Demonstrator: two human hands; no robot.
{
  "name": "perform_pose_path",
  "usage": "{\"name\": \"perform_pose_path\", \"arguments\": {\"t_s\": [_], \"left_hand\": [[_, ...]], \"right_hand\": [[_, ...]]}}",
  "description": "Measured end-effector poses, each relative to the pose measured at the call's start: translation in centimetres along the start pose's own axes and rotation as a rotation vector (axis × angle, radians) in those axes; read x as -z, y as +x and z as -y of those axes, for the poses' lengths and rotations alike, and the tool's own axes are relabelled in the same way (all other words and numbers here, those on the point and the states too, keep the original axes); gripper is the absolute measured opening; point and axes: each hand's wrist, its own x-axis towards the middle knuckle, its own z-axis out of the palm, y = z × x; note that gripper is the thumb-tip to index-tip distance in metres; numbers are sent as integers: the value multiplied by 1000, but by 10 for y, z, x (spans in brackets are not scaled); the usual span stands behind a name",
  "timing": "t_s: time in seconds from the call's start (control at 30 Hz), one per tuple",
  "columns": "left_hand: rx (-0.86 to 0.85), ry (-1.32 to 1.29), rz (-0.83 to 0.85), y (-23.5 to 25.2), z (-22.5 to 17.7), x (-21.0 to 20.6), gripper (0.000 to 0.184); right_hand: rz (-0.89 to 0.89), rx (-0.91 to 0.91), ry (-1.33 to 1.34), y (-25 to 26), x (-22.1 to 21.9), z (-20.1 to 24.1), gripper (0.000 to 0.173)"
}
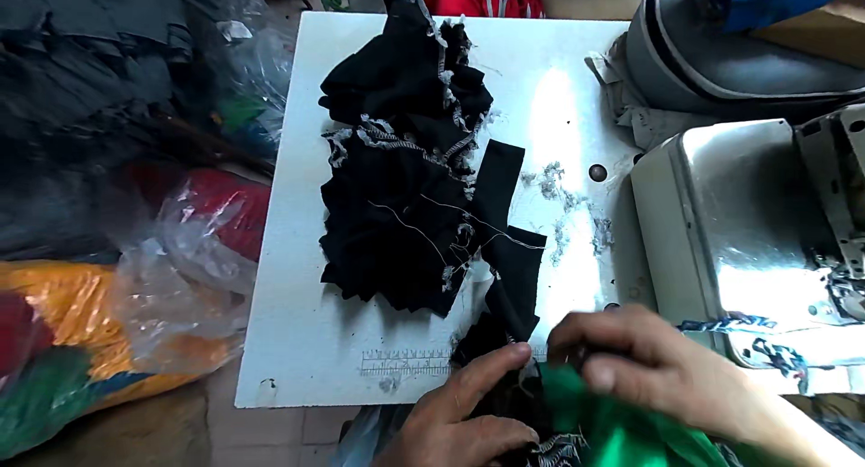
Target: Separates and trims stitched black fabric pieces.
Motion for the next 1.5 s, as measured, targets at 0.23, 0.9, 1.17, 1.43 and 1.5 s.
{"name": "perform_pose_path", "arguments": {"t_s": [0.23,0.9,1.17,1.43,1.5], "left_hand": [[-140,355,13,4,-8,-3,19],[188,-283,-204,1,38,-12,23],[28,-58,-106,15,25,-7,29],[-43,121,-8,14,14,4,28],[27,105,-16,9,15,7,29]], "right_hand": [[-195,-120,-20,25,-8,11,38],[11,-558,676,14,1,-5,14],[-81,-386,177,5,-13,-19,31],[-119,-376,178,7,-14,-16,10],[-124,-439,311,7,-9,-15,9]]}}
